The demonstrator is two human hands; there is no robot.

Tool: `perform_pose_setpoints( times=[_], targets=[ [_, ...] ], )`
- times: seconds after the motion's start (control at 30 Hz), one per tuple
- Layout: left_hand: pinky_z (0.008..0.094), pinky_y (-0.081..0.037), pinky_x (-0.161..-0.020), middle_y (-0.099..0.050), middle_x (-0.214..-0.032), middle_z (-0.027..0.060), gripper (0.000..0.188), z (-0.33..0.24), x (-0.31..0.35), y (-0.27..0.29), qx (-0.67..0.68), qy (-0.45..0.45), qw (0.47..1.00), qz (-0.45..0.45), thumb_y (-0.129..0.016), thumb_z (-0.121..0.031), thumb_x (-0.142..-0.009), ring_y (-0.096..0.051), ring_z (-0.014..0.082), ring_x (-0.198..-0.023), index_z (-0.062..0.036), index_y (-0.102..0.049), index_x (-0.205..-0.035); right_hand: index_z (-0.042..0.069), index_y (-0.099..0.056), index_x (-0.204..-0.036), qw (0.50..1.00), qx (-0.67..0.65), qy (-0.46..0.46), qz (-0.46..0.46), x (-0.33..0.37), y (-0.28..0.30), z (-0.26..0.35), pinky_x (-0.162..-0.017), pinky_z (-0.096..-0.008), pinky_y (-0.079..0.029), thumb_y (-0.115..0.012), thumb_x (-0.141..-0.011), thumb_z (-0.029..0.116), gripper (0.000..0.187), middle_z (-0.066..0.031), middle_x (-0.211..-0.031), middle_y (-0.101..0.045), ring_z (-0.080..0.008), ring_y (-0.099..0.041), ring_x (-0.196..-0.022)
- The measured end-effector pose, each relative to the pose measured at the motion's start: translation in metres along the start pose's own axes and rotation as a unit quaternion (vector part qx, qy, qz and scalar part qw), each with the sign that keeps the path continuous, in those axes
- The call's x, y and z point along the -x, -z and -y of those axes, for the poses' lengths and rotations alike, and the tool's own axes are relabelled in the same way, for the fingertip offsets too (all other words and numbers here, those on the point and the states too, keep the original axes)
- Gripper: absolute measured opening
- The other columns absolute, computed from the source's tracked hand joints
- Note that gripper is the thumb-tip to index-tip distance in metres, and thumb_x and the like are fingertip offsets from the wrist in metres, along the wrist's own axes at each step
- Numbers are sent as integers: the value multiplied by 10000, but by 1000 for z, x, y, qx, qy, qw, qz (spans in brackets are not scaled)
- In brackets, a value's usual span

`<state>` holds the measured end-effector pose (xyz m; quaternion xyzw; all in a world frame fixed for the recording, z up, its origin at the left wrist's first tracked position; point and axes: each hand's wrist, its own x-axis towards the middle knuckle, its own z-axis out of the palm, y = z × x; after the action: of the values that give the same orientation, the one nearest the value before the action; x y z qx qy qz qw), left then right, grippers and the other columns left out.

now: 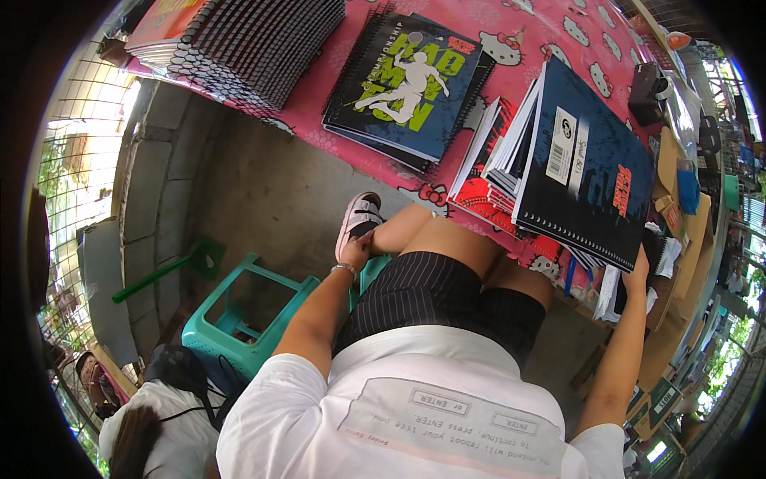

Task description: The person sorts through stacks of spiral notebooks on a table, checking each one and rearranging them into different piles.

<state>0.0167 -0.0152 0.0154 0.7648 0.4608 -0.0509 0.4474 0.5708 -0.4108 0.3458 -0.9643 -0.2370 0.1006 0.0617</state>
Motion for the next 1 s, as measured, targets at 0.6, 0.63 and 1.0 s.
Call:
perform_pose_setpoints(
  times=[0.6, 0.63, 1.0],
  targets=[
    [483, -517, -976, -650, -1254, 228, 305, -53, -11, -5, -357, 64, 909, 204, -500, -209, -973, -661, 371, -1133, -42, -727, -1090, 55, -613, -1075, 997, -16, 13, -80, 4, -9, 33, -734, -375, -514, -672, -835, 16, 250, -105, -806, -648, -247, -654, -764],
    [481, -516, -979, -652, -1257, 226, 309, -56, -9, -1, -327, 64, 920, 207, -499, -211, -974, -658, 370, -1143, -39, -727, -1092, 55, -613, -1075, 996, -19, 15, -85, 3, -9, 31, -734, -375, -514, -672, -835, 16, 250, -105, -806, -648, -247, -654, -764],
    [471, -529, -937, -709, -1145, 213, 320, -91, -3, 61, -176, 5, 978, 114, -538, -283, -956, -668, 404, -1104, -56, -731, -1074, 28, -668, -1054, 986, 2, -19, -163, -2, -5, 52, -866, -459, -531, -620, -907, 135, 188, -218, -981, -709, -375, -696, -962]
  ],
)
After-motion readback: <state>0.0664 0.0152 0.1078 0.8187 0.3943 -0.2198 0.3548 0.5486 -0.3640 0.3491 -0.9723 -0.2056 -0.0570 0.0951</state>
